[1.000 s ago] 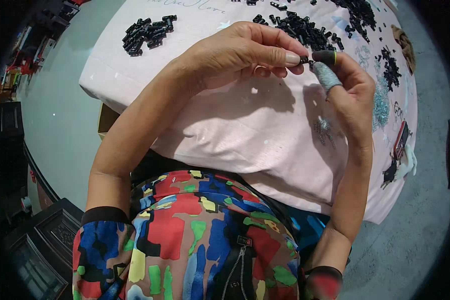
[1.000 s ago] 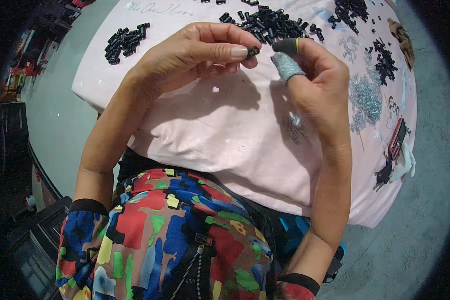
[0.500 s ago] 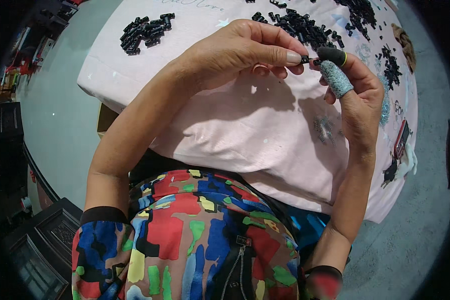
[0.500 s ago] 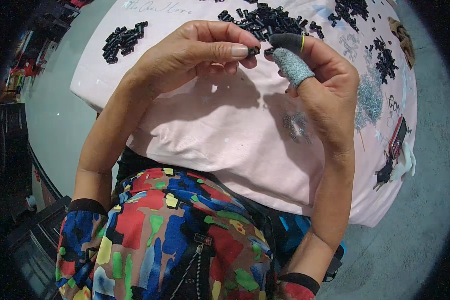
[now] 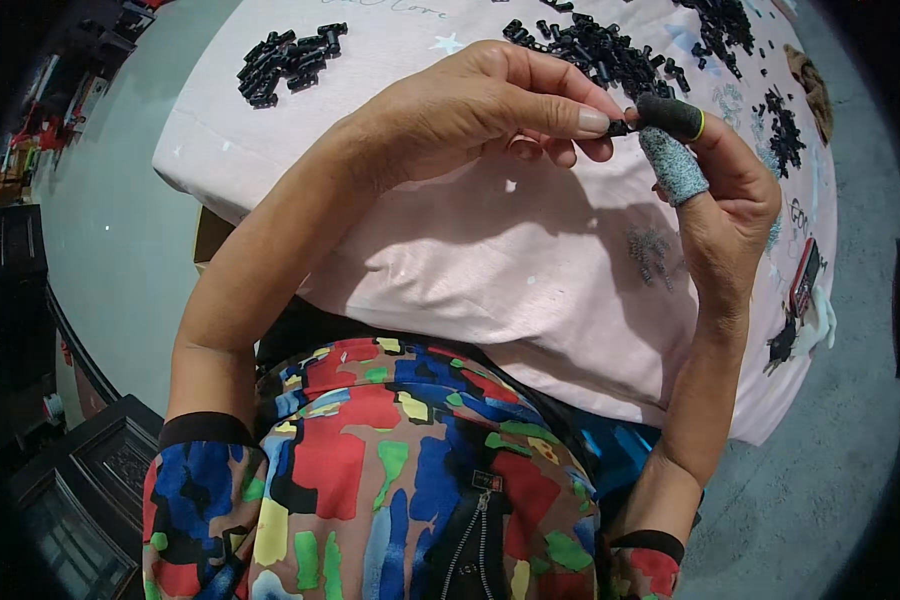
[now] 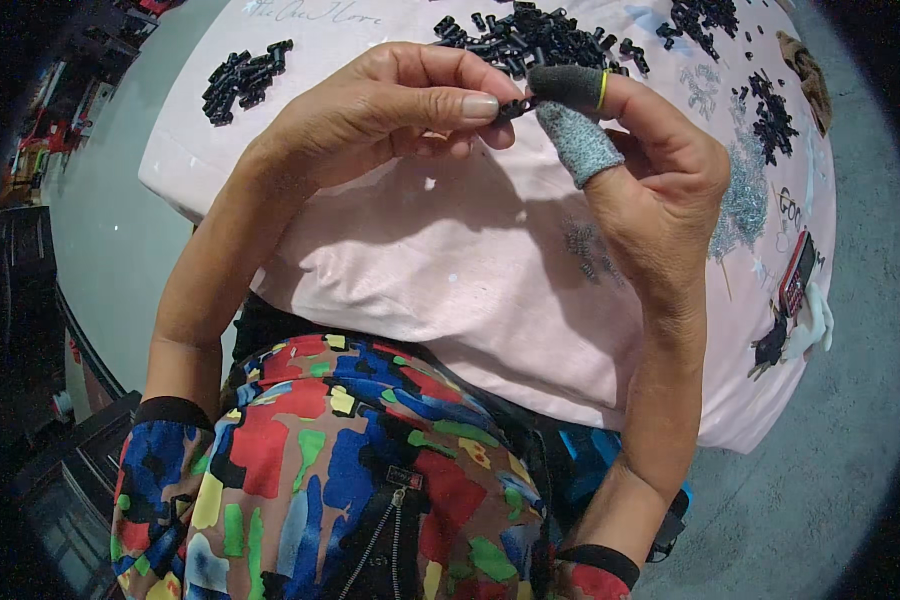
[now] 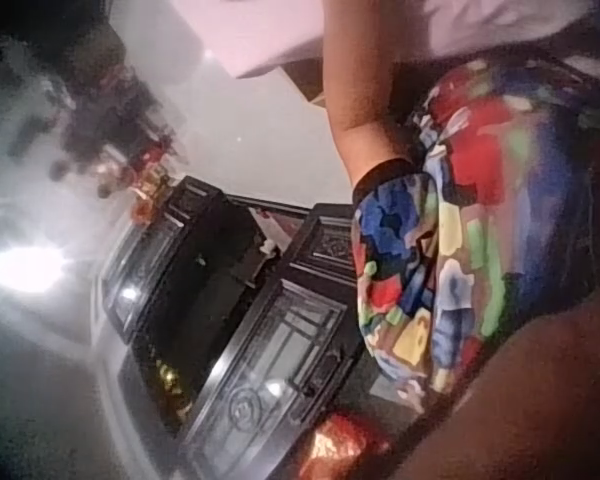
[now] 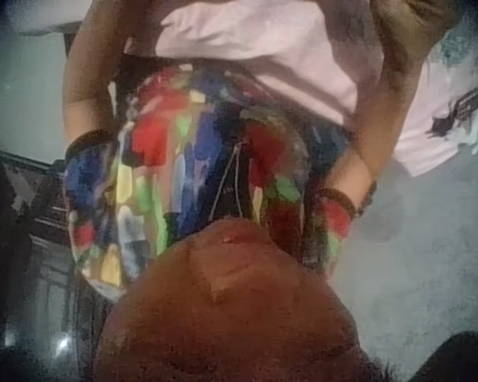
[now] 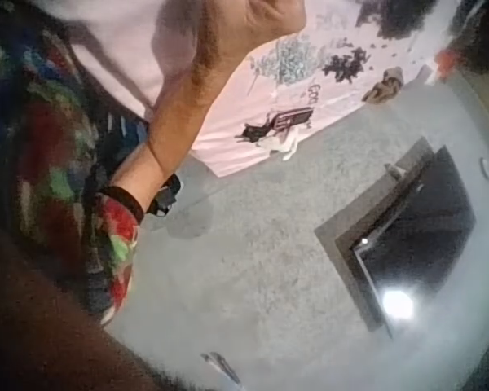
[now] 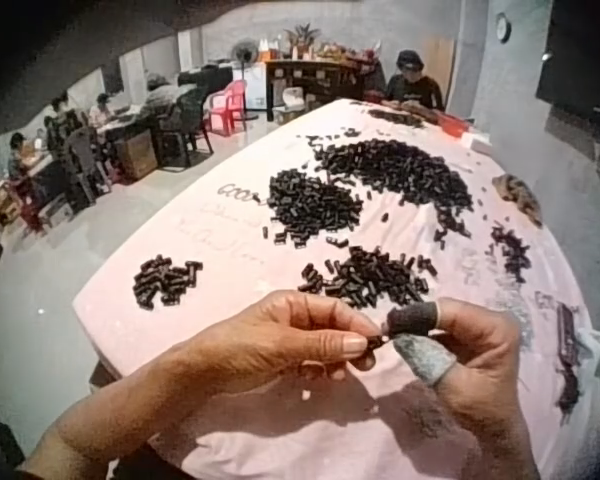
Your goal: Inspecting and sorting small black plastic components on a cloth-covered workspace.
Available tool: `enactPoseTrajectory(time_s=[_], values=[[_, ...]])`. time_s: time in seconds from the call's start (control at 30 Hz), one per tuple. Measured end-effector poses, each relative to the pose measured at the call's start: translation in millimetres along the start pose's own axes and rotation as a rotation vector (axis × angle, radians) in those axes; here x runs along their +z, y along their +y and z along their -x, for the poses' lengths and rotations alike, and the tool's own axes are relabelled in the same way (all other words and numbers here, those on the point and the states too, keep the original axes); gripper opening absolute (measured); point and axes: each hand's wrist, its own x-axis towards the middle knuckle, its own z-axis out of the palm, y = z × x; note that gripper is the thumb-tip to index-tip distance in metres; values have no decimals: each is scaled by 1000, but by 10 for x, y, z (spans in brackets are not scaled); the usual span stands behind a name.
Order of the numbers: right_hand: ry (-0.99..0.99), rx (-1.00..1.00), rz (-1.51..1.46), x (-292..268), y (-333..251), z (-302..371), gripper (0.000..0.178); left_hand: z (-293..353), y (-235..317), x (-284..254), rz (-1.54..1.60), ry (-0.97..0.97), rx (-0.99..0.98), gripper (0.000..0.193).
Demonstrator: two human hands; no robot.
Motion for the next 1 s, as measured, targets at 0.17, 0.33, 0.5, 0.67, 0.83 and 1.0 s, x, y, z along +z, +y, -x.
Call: enactPoseTrajectory(time_s=[0.17,0.33,0.5,0.67,0.83,1.0], values=[[-5,-54,90,-1,20,0,26,-2,14,9,23,-3,-16,30],[-2,-164,219,-4,68,-11,28,-15,22,16,45,4,-48,28],[27,-300,299,34,91,-29,29,-18,18,1,47,17,-49,28],[-28,-395,426,24,63,-83,29,-8,22,7,5,51,-41,28],[-7,-392,422,43,76,-68,26,-34,-11,1,-1,56,-28,29],[34,-155,206,97,60,-50,29,-55,6,-9,91,44,-48,34]])
